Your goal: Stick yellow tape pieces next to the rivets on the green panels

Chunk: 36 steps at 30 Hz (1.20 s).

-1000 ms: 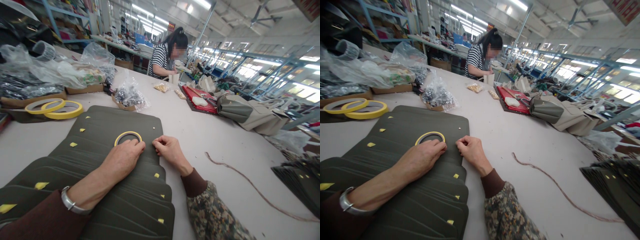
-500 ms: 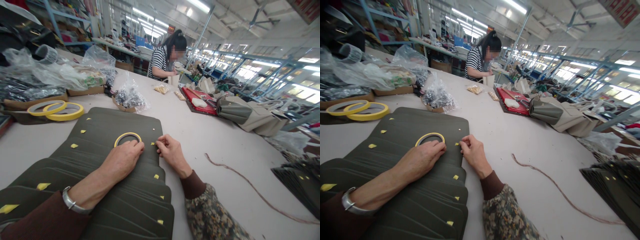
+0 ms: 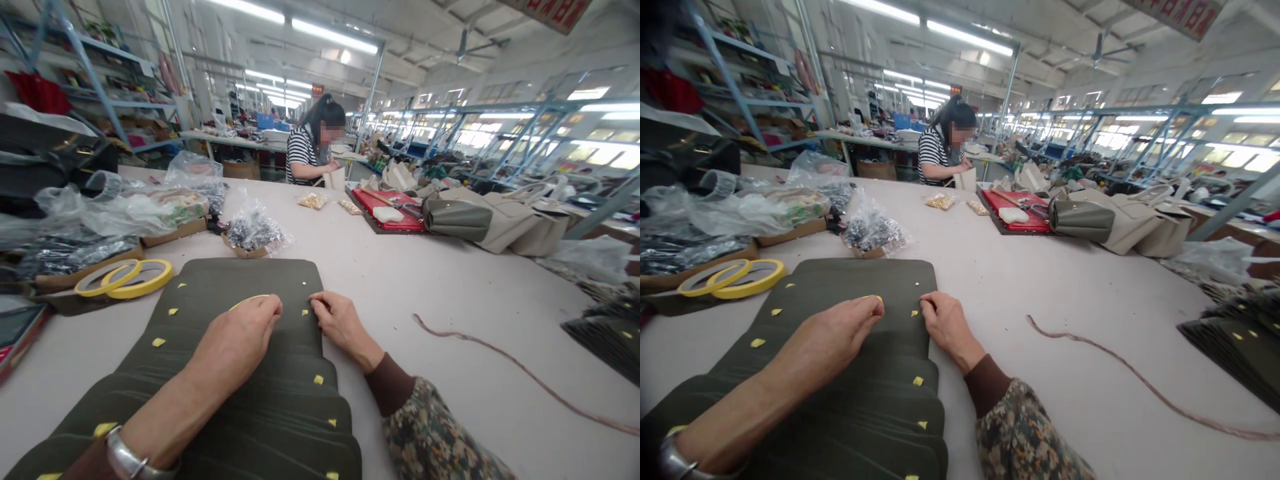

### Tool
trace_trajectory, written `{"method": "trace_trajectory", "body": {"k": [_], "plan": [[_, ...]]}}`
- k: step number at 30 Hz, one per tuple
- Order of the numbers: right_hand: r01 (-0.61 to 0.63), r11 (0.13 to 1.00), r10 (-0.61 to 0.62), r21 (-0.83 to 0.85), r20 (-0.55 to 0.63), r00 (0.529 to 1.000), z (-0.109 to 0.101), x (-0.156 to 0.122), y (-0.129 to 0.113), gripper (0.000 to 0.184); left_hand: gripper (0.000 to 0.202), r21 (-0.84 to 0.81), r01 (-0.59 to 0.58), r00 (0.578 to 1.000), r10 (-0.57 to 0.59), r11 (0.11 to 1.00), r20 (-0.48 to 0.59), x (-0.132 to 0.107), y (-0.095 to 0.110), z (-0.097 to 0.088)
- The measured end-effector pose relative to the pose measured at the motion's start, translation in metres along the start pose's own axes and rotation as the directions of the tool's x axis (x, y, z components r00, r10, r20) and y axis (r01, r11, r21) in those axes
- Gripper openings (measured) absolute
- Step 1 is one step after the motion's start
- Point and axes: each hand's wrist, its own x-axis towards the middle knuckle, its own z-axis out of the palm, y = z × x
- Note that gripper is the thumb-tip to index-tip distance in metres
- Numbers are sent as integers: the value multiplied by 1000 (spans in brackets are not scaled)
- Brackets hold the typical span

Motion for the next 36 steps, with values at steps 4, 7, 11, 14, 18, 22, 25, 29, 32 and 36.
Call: {"method": "trace_trajectory", "body": {"k": [4, 7, 11, 14, 18, 22, 25, 29, 32, 36], "plan": [[67, 997, -63, 31, -112, 992, 2, 3, 11, 27, 25, 120, 34, 998, -28, 992, -57, 21, -10, 0], [86, 995, -81, 41, -101, 992, 5, 5, 17, 32, 27, 103, 35, 998, -30, 994, -51, 32, -19, 14], [35, 998, -31, 58, -71, 997, 7, 7, 22, 40, 27, 32, -5, 1000, 6, 999, -24, 34, -25, 27], [2, 995, 4, 97, -68, 998, 5, 7, 20, 39, 27, -75, -59, 998, 58, 995, -13, 28, -26, 32], [-27, 980, 47, 199, -100, 994, -5, 5, 5, 26, 30, -216, -220, 967, 182, 951, -180, 20, -24, 36], [113, 951, -106, 288, -38, 994, -15, 0, -17, 20, 32, -264, -264, 947, 197, 928, -254, 18, -20, 38], [271, 931, -273, 243, -28, 962, -16, -2, -26, 24, 38, -250, -283, 933, 204, 926, -298, 17, -19, 40], [344, 922, -345, 179, -25, 938, -12, -3, -28, 21, 39, -209, -254, 940, 190, 944, -285, 16, -18, 41], [376, 915, -372, 149, -49, 927, -10, -4, -27, 16, 36, -190, -261, 942, 207, 946, -264, 15, -16, 40], [406, 910, -400, 87, -85, 913, -9, -6, -29, 15, 32, -195, -270, 947, 224, 943, -228, 13, -13, 38]]}}
